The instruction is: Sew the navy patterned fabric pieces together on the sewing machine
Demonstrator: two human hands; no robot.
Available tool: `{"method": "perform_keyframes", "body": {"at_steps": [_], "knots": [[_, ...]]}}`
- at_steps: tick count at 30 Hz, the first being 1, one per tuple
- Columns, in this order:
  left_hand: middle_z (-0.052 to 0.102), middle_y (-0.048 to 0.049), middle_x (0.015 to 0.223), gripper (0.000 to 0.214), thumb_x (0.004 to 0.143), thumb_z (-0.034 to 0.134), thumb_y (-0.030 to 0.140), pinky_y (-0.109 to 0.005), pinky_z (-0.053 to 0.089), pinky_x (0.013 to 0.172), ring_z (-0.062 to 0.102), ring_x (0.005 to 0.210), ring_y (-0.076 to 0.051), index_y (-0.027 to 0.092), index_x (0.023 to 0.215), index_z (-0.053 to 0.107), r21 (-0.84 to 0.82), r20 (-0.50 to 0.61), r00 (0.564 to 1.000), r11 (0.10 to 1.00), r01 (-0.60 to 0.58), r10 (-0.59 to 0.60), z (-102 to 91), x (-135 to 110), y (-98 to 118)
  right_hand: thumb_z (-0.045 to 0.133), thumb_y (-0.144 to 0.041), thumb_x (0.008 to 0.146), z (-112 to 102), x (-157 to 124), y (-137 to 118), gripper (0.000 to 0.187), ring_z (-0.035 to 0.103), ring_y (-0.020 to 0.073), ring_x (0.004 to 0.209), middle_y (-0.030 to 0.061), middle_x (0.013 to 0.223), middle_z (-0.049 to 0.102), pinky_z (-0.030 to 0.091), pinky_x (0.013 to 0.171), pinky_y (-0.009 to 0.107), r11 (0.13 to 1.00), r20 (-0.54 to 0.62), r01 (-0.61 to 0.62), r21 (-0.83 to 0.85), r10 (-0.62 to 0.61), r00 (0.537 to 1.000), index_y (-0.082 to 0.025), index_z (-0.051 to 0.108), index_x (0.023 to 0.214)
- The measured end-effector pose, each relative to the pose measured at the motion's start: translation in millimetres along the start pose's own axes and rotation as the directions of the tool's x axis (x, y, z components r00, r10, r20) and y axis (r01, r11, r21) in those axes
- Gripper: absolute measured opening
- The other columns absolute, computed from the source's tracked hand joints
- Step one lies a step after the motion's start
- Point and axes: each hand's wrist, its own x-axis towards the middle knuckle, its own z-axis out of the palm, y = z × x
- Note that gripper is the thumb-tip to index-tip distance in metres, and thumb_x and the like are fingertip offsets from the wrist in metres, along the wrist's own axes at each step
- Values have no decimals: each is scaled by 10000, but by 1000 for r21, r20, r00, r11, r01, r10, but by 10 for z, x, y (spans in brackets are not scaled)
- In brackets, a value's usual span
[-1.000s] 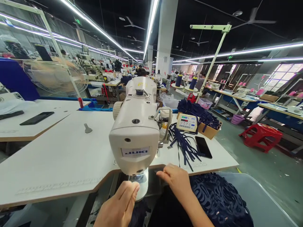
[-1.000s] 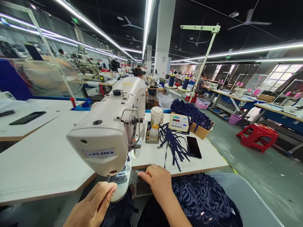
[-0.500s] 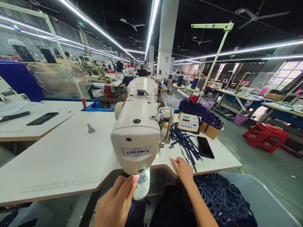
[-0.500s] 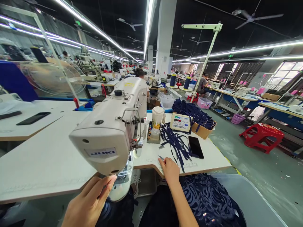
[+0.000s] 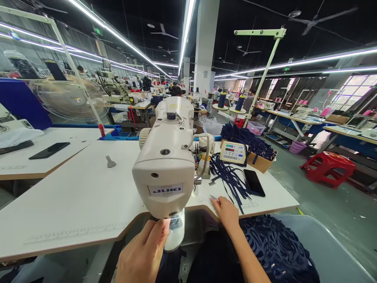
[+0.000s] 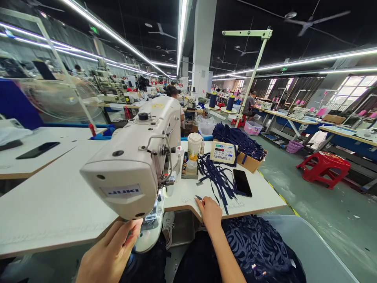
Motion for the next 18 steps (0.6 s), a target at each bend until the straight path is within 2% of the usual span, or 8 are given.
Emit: {"method": "perform_keyframes", "body": {"at_steps": [5,11,18], "knots": [[590,14,715,149,955,450,221,-239,335,543,585,618,-110,184,1030,573,15,-32,999,1000,1,-1,-6,9,-1,440,-495,956,17,-3,7,394,654,156,756,9,770,688,271,538,261,1000,-13,1,-5,-1,1000,-200,620,766],[601,8,741,147,943,469,201,-257,336,557,597,651,-123,182,1046,571,24,-17,1000,1000,2,-1,-3,-1,14,448,-491,954,25,-3,5,387,656,159,763,13,778,690,270,541,264,1000,-23,10,-20,-11,1000,-198,623,771],[552,23,705,180,940,472,186,-256,351,599,582,638,-111,179,1089,573,-86,-13,1000,996,-10,8,14,9,34,438,-492,958,43,-10,9,393,647,155,755,13,769,681,280,549,252,999,-39,18,-29,-20,999,-197,611,763]]}}
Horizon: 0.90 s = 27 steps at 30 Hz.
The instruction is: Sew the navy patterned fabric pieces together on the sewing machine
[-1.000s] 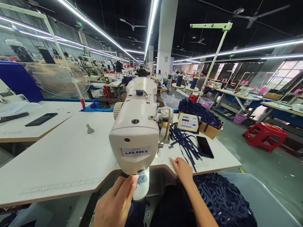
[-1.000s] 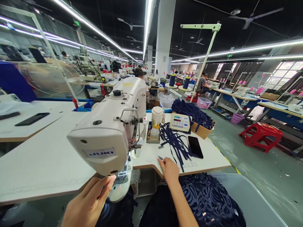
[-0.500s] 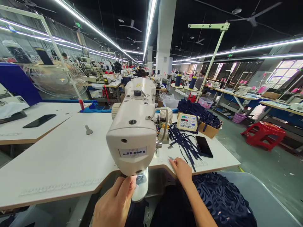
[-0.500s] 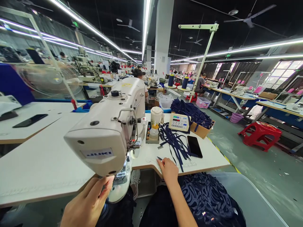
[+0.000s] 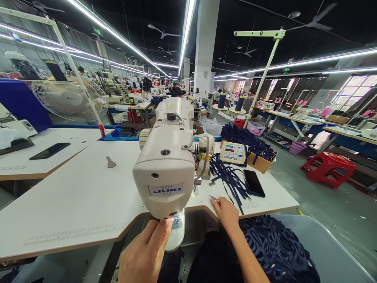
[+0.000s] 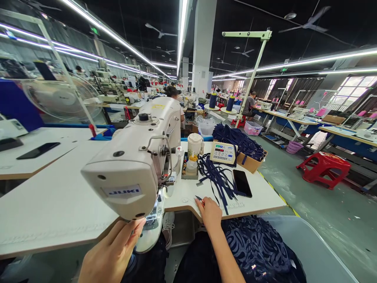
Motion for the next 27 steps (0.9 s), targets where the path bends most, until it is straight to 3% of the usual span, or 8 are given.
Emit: {"method": "perform_keyframes", "body": {"at_steps": [15,22,25,27], "knots": [[644,-15,805,140,949,462,216,-244,359,559,615,679,-132,186,1033,570,108,-24,1000,994,4,-2,-42,34,-9,452,-486,954,26,-17,1,393,626,156,718,14,745,661,269,553,261,1000,-72,16,0,-16,997,-190,600,741],[662,-32,866,163,950,450,220,-252,369,560,642,744,-156,181,1055,568,126,-5,1000,992,-1,2,-6,28,-12,493,-378,948,52,28,-16,305,586,262,853,104,819,644,359,767,349,999,-182,17,39,-10,983,-149,640,811],[666,-37,886,181,949,438,195,-257,371,560,645,765,-161,181,1079,564,131,2,1000,991,-9,9,1,47,-5,500,-314,940,1,47,-46,241,559,304,979,167,1003,634,367,863,428,990,-225,38,138,-6,974,-117,637,963],[665,-33,872,179,938,463,174,-260,376,579,641,760,-163,175,1086,564,125,3,1000,992,-14,13,2,51,-1,491,-292,943,-98,16,-141,227,558,278,1014,158,1070,627,396,888,413,967,-228,97,237,-41,973,-124,616,1030]]}}
